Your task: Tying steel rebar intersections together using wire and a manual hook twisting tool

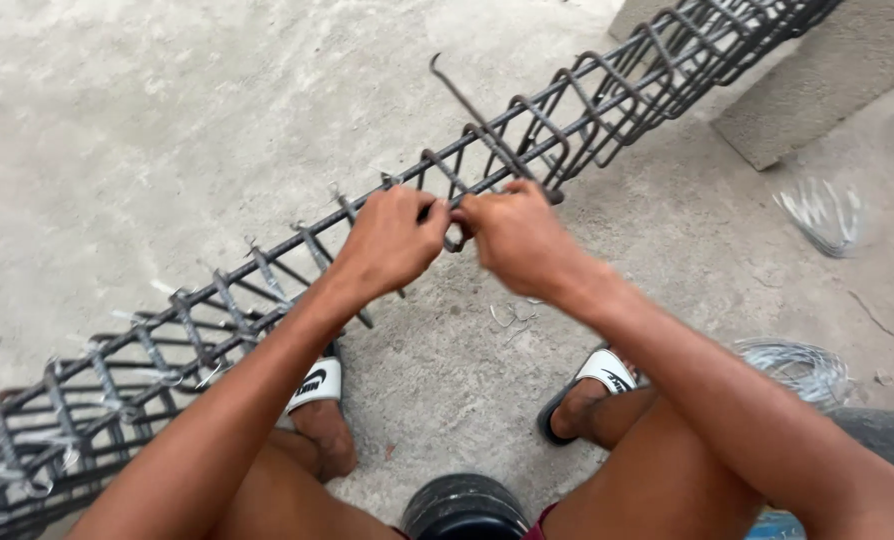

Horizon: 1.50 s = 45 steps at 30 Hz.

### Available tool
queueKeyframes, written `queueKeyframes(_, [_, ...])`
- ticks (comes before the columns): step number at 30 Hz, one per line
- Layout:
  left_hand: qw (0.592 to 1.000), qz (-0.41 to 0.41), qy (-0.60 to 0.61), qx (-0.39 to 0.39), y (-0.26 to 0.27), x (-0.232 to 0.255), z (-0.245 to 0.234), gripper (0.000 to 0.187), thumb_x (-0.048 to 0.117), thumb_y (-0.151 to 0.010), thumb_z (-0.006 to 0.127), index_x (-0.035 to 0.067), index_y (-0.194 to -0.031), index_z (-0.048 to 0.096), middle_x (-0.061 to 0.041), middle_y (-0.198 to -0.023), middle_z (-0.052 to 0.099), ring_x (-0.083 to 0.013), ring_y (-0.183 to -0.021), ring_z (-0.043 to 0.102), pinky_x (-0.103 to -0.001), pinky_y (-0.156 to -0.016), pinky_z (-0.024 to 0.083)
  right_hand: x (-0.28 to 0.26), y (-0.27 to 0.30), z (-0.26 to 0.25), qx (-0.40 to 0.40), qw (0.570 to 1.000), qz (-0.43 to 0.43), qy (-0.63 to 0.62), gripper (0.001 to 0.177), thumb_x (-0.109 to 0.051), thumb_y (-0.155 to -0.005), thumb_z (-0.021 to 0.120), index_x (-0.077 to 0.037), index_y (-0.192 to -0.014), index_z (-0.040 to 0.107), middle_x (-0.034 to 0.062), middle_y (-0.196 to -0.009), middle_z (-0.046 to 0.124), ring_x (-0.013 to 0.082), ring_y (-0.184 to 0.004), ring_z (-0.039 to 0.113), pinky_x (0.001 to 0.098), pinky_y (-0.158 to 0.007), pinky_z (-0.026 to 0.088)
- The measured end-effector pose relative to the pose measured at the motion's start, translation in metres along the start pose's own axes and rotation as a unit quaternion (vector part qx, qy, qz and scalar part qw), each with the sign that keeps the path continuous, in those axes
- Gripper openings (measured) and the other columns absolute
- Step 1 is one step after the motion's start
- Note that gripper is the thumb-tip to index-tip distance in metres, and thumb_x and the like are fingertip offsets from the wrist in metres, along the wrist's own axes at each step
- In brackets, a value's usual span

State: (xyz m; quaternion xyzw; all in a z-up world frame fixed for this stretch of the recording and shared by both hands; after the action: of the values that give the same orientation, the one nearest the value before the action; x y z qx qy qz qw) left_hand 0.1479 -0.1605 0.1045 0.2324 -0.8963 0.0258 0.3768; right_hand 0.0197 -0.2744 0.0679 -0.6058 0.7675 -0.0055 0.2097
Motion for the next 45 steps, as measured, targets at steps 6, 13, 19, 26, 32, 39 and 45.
queueKeyframes(6, [0.996,-0.044,0.073,0.022,-0.022,-0.029,-0.006,0.045,0.037,-0.083,0.052,0.005,-0.053,0.058,-0.022,-0.059,0.057,-0.0428,-0.067,0.061,-0.049,-0.071,0.049,-0.005,0.003,-0.032,-0.002,0.997,-0.05,0.056,0.019,-0.024,-0.109,0.051,-0.014,-0.115,0.067,0.0074,-0.089,0.074,0.0279,-0.099,0.072,0.0567,-0.116,0.028])
queueKeyframes(13, [0.918,-0.169,0.357,-0.047,-0.033,-0.046,0.006,0.027,0.026,-0.088,0.059,0.005,-0.073,0.06,0.0,-0.052,0.036,-0.0115,-0.04,0.039,-0.026,-0.037,0.039,0.019,0.011,-0.024,0.013,0.991,-0.03,0.13,0.019,-0.034,-0.113,0.054,-0.02,-0.119,0.067,-0.0018,-0.082,0.071,0.0199,-0.089,0.074,0.0475,-0.12,0.032])
queueKeyframes(19, [0.989,-0.125,0.075,-0.031,-0.029,-0.056,-0.002,0.065,0.057,-0.095,0.035,0.003,-0.1,0.071,-0.02,-0.084,0.066,-0.0369,-0.08,0.067,-0.052,-0.08,0.052,0.029,0.022,-0.015,-0.231,0.948,0.192,0.108,0.023,-0.038,-0.103,0.053,-0.026,-0.105,0.071,-0.0004,-0.074,0.079,0.0301,-0.086,0.078,0.0464,-0.097,0.052])
queueKeyframes(26, [0.985,-0.018,-0.166,0.043,-0.059,-0.103,0.032,0.025,0.016,-0.087,0.051,0.002,-0.084,0.071,-0.017,-0.083,0.068,-0.0455,-0.082,0.074,-0.059,-0.075,0.058,0.057,0.015,0.044,-0.314,0.899,0.297,-0.072,0.028,-0.029,-0.103,0.051,-0.019,-0.105,0.077,0.0009,-0.074,0.081,0.0217,-0.07,0.079,0.0382,-0.078,0.059])
queueKeyframes(32, [0.976,0.005,-0.219,0.012,-0.092,-0.135,0.068,0.014,0.01,-0.076,0.073,0.002,-0.087,0.071,-0.015,-0.081,0.07,-0.0425,-0.084,0.075,-0.057,-0.073,0.06,0.055,0.0,0.079,-0.263,0.885,0.307,-0.232,0.024,-0.022,-0.106,0.053,-0.016,-0.109,0.076,0.0087,-0.074,0.077,0.022,-0.059,0.074,0.0348,-0.069,0.057])
queueKeyframes(39, [0.974,0.005,-0.226,-0.011,-0.066,-0.099,0.045,0.017,0.0,-0.079,0.06,-0.001,-0.088,0.073,-0.019,-0.083,0.073,-0.045,-0.088,0.075,-0.059,-0.076,0.06,0.057,-0.005,0.111,-0.245,0.86,0.29,-0.342,0.024,-0.019,-0.106,0.053,-0.011,-0.109,0.075,0.0101,-0.073,0.073,0.0201,-0.055,0.068,0.0305,-0.06,0.054])
queueKeyframes(45, [0.969,-0.008,-0.245,-0.043,-0.07,-0.103,0.046,0.017,0.002,-0.079,0.063,0.0,-0.091,0.075,-0.02,-0.089,0.076,-0.0446,-0.094,0.074,-0.06,-0.08,0.059,0.051,-0.012,0.108,-0.221,0.869,0.262,-0.358,0.024,-0.019,-0.106,0.054,-0.007,-0.106,0.074,0.0092,-0.071,0.071,0.0188,-0.053,0.067,0.0301,-0.056,0.053])
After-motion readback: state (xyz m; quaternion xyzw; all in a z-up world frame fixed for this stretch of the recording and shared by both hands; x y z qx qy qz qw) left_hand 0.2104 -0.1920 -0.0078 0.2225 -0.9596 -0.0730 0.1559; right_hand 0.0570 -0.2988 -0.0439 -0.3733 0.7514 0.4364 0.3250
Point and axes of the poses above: each hand's wrist, its own y-axis away from the middle knuckle, its own z-axis out of the palm, x = y × z, the point moved 3 cm from there along -y, towards the middle knuckle
